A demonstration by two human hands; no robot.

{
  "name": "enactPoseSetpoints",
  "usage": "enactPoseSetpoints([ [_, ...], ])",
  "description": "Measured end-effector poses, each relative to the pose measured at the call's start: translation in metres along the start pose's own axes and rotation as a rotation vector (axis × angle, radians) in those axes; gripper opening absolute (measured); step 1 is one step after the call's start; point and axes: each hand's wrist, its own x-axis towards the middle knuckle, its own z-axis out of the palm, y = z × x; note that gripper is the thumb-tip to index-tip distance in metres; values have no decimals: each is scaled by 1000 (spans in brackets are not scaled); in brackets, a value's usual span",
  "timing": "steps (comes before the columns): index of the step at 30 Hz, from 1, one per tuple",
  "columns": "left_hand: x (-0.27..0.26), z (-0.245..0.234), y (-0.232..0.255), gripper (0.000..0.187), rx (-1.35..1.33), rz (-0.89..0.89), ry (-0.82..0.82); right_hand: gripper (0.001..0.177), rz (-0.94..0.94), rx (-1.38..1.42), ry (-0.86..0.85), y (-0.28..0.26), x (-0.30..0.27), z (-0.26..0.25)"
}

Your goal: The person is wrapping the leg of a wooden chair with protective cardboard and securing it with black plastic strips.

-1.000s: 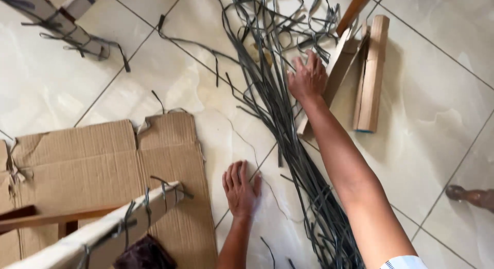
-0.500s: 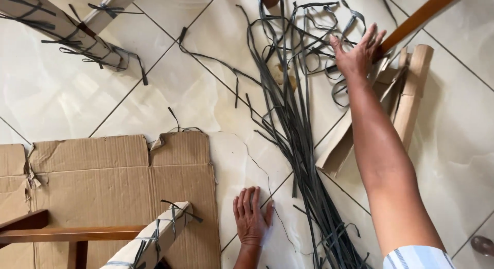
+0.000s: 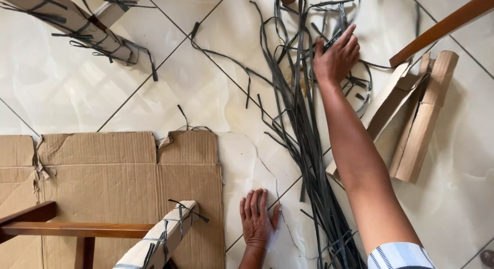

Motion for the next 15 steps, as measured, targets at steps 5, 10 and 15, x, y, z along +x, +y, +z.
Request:
enactPoseSetpoints([
  [5,-1,1,-3,66,-11,-3,0,41,-148,-20,49,-19,-10,-26],
  [10,2,-4,-1,64,-52,-8,36,31,-195,-49,-176,-23,-7,-59],
  [15,2,-6,-1,63,-68,-9,54,38,238,441,-676,-15,-1,-111],
])
